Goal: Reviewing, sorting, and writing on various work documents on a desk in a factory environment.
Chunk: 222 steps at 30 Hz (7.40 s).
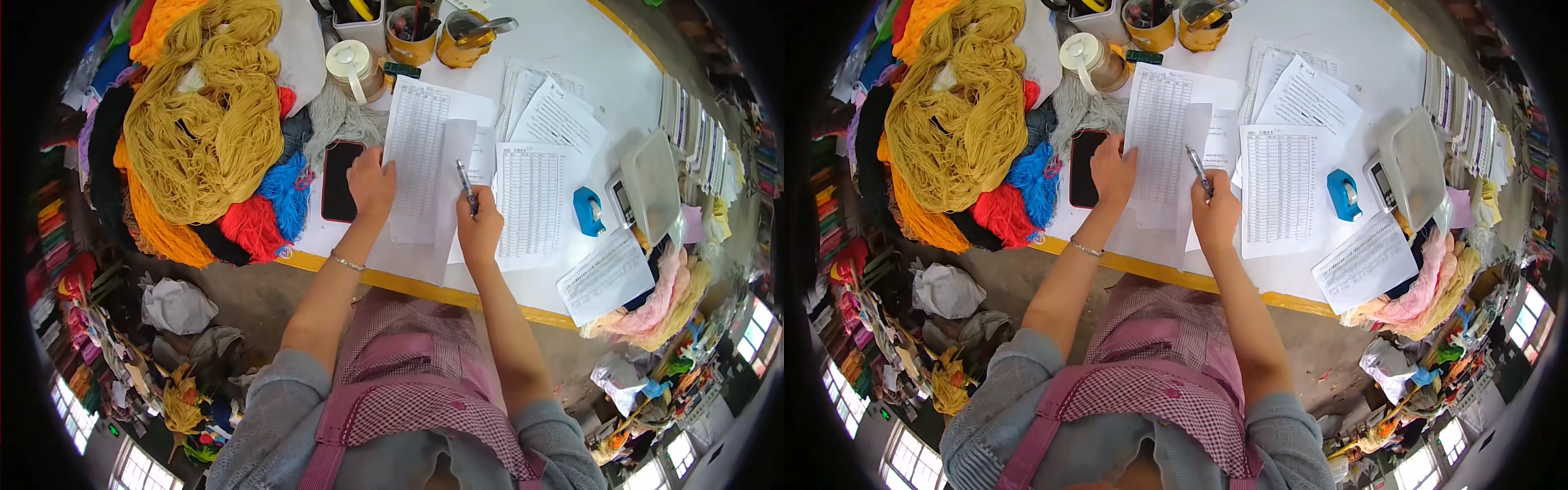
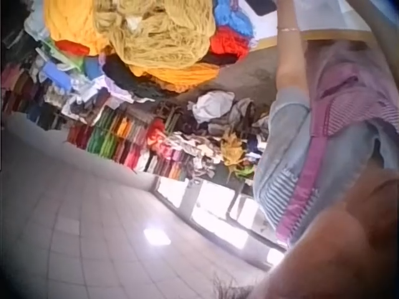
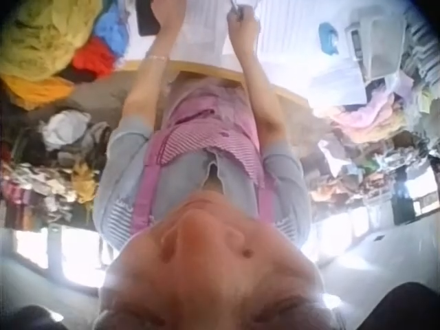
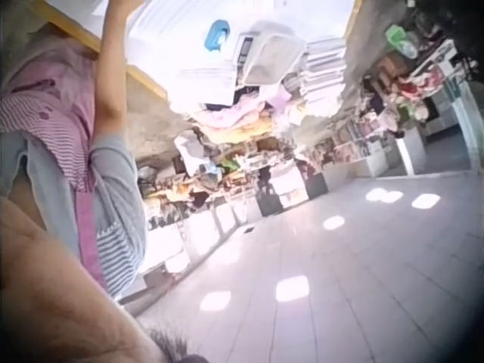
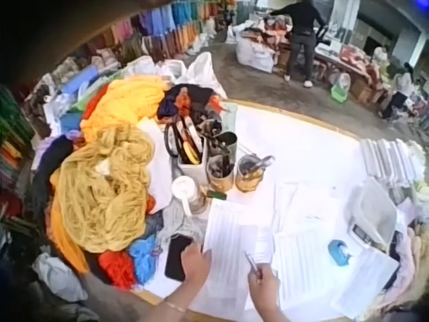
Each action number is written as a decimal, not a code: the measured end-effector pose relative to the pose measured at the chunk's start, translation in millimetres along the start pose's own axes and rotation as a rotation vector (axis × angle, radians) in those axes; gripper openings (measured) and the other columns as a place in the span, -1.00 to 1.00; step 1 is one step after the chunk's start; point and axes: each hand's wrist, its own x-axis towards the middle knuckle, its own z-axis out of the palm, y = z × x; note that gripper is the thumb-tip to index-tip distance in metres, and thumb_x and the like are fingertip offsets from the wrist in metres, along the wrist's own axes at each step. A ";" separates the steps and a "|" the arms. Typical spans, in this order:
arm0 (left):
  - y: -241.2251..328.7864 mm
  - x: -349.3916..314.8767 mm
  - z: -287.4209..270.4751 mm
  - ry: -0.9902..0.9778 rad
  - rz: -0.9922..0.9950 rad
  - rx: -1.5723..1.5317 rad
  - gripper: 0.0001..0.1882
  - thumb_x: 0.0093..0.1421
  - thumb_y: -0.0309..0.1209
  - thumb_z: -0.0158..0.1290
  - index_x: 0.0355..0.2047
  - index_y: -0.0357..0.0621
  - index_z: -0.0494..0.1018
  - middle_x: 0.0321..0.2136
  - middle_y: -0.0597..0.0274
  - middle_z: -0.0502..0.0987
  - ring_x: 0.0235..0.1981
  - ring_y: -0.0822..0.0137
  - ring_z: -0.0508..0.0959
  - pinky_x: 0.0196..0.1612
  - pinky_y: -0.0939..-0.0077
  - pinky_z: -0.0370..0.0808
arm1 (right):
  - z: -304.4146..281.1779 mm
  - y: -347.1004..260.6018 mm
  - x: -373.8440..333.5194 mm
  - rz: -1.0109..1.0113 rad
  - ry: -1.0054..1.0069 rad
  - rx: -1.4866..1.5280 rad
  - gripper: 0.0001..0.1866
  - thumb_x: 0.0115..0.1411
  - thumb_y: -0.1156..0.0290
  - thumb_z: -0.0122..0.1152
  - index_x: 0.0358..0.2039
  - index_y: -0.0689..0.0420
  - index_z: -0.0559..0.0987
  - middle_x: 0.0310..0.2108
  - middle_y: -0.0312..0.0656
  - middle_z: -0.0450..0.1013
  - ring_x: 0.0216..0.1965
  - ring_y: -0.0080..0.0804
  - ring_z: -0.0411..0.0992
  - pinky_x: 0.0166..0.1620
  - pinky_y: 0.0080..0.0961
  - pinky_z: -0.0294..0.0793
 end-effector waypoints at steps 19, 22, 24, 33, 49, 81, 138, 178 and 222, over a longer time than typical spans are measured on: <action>47.8 -46.7 -7.8 -0.017 0.188 -0.285 -0.64 0.17 -0.44 0.16 -0.03 -0.24 0.40 -0.17 0.03 0.52 -0.15 0.02 0.51 -0.07 0.22 0.46 | -29.6 13.6 0.8 0.010 0.134 -0.004 -0.88 0.23 0.42 0.26 -0.33 0.17 0.53 -0.66 -0.25 0.32 -0.63 -0.58 0.25 -0.52 -0.55 0.30; 19.9 -36.8 10.5 0.049 0.007 -0.168 -0.47 0.14 -0.39 0.22 0.07 -0.25 0.29 -0.12 0.01 0.44 -0.17 0.06 0.46 -0.10 0.24 0.43 | -41.4 17.5 2.6 0.007 0.176 -0.006 -0.86 0.23 0.43 0.28 -0.39 0.18 0.50 -0.67 -0.31 0.27 -0.61 -0.65 0.17 -0.52 -0.59 0.25; 21.2 -32.7 12.9 -0.146 -0.293 -0.408 -0.64 0.15 -0.35 0.21 -0.12 -0.27 0.40 -0.29 0.02 0.50 -0.30 0.09 0.50 -0.22 0.25 0.44 | -47.9 19.4 2.1 0.046 0.179 0.004 -0.82 0.21 0.42 0.31 -0.43 0.19 0.48 -0.67 -0.31 0.25 -0.62 -0.64 0.13 -0.53 -0.59 0.22; -34.3 -16.8 -28.6 -0.277 -0.460 -0.623 -0.71 0.19 -0.36 0.22 -0.56 -0.28 0.44 -0.74 0.43 0.33 -0.63 0.61 0.27 -0.57 0.55 0.20 | -52.1 12.3 6.4 0.010 0.210 -0.028 -0.74 0.18 0.41 0.36 -0.50 0.19 0.44 -0.70 -0.29 0.22 -0.63 -0.61 0.09 -0.56 -0.58 0.20; -43.6 -43.4 -168.3 -0.269 -0.645 -0.937 -0.88 0.26 -0.43 0.17 -0.38 -0.21 0.52 -0.53 0.41 0.58 -0.58 0.68 0.45 -0.54 0.75 0.28 | -24.5 10.1 25.4 0.222 -0.014 0.201 -0.61 0.16 0.30 0.40 -0.58 0.22 0.38 -0.67 -0.37 0.18 -0.55 -0.62 0.05 -0.50 -0.55 0.12; 116.1 -64.0 -264.4 -0.261 -0.154 -1.210 -0.83 0.26 -0.43 0.16 -0.21 -0.29 0.55 -0.48 0.32 0.63 -0.60 0.64 0.51 -0.60 0.74 0.38 | -296.8 -97.1 -108.2 -0.262 0.513 0.355 -0.82 0.19 0.52 0.33 -0.48 0.13 0.47 -0.61 -0.60 0.18 -0.57 -0.86 0.03 -0.50 -0.81 -0.03; 144.7 -27.5 -252.4 -0.439 -0.040 -1.286 -0.89 0.28 -0.50 0.13 -0.22 -0.29 0.55 -0.41 0.31 0.64 -0.50 0.67 0.52 -0.47 0.79 0.37 | -303.5 -134.0 -136.2 -0.369 0.695 0.706 -0.62 0.27 0.53 0.08 0.10 0.31 0.44 -0.07 -0.12 0.47 -0.12 -0.49 0.43 -0.01 -0.53 0.42; 143.0 -24.9 -244.0 -0.536 -0.039 -1.306 -0.84 0.26 -0.46 0.16 -0.19 -0.27 0.56 -0.42 0.32 0.64 -0.51 0.66 0.52 -0.49 0.77 0.36 | -296.4 -157.1 -156.7 -0.371 0.733 0.754 -0.91 0.27 0.60 0.16 -0.35 0.18 0.42 -0.47 -0.43 0.37 -0.48 -0.81 0.20 -0.36 -0.80 0.17; 144.8 -23.1 -234.1 -0.530 -0.069 -1.285 -0.86 0.25 -0.46 0.17 -0.22 -0.25 0.57 -0.43 0.39 0.63 -0.51 0.71 0.48 -0.47 0.82 0.31 | -292.5 -135.3 -154.0 -0.414 0.795 0.448 -0.79 0.20 0.62 0.27 -0.38 0.13 0.38 -0.60 -0.56 0.12 -0.57 -0.81 0.00 -0.49 -0.79 -0.03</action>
